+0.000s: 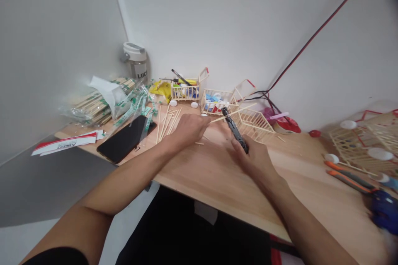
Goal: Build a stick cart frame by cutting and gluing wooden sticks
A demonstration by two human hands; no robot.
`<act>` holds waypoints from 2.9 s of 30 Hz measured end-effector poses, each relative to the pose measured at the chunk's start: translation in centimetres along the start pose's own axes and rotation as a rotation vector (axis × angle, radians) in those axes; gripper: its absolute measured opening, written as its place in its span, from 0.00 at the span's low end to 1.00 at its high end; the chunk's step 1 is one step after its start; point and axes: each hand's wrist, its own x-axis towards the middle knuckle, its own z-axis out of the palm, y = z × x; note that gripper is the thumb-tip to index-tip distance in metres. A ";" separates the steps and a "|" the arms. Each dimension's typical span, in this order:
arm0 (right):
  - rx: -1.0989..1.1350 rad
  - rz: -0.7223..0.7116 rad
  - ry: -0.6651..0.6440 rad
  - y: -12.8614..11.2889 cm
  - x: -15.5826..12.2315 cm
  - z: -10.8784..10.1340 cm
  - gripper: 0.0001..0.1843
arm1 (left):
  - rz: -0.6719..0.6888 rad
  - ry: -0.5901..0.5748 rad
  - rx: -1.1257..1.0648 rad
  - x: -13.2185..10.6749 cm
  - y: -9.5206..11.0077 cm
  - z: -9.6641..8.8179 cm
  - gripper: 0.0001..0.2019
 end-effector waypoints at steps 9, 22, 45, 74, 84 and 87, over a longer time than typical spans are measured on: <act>-0.008 0.028 0.035 -0.1 0.1 -0.2 0.26 | 0.016 0.141 -0.083 0.4 -0.6 1.5 0.14; -0.062 0.070 -0.050 -0.2 -0.1 0.1 0.25 | -0.035 0.060 -0.141 0.2 -0.5 1.7 0.15; 0.024 -0.092 -0.420 -4.5 -0.3 1.4 0.23 | -0.371 -0.047 -0.167 -10.6 0.5 -1.5 0.12; 0.007 -0.125 -0.440 -3.8 0.3 1.6 0.27 | -0.435 -0.066 -0.182 -11.0 1.5 -1.4 0.12; 0.107 -0.033 -0.327 -2.2 0.9 1.4 0.30 | -0.718 -0.038 -1.179 -9.4 -0.3 -2.3 0.06; 0.281 0.066 -0.305 -1.3 0.7 1.6 0.32 | -0.772 -0.118 -1.666 -8.4 -0.5 -1.9 0.11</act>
